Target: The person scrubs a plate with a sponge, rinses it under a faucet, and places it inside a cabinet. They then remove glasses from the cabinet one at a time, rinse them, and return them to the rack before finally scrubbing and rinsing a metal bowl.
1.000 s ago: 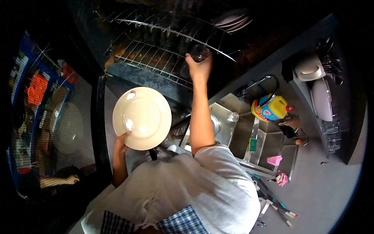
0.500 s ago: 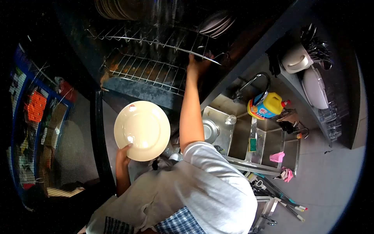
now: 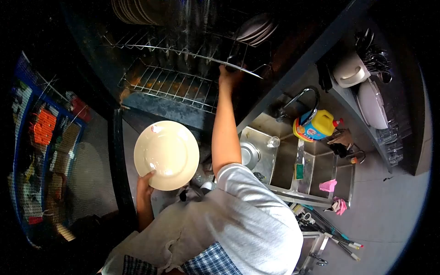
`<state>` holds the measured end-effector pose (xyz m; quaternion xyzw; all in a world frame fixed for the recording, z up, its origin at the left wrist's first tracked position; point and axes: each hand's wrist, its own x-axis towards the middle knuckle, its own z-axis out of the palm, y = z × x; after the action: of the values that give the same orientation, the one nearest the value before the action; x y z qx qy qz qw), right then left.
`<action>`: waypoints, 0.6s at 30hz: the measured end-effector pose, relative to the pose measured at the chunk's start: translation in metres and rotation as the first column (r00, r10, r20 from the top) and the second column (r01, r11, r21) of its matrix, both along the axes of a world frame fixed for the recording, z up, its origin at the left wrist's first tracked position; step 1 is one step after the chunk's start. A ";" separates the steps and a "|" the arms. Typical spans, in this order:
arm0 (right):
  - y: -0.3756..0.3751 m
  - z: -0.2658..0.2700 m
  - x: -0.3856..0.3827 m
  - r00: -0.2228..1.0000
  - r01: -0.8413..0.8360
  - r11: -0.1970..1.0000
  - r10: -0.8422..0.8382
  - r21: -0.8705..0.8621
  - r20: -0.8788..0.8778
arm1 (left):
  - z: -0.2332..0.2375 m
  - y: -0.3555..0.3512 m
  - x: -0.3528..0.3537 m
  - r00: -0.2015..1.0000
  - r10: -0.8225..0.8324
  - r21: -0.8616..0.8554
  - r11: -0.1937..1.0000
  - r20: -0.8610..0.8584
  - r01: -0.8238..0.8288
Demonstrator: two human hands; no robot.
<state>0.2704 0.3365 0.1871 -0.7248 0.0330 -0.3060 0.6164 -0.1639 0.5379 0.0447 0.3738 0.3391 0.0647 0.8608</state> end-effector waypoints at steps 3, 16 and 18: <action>0.000 -0.008 0.009 1.000 0.013 0.995 -0.011 -0.097 0.022 | 0.000 0.003 -0.001 1.000 -0.010 -0.011 1.000 -0.005 0.010; -0.001 -0.007 0.003 0.996 -0.048 0.999 0.050 0.024 -0.074 | -0.003 0.007 0.002 0.999 -0.005 -0.043 0.999 0.042 0.006; -0.001 -0.024 0.004 1.000 0.009 0.999 -0.008 -0.040 0.029 | -0.003 0.007 0.004 0.999 0.004 -0.044 0.999 0.048 -0.002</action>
<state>0.2741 0.3356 0.1627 -0.7325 0.0213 -0.3196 0.6008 -0.1598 0.5451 0.0419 0.3524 0.3200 0.0675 0.8768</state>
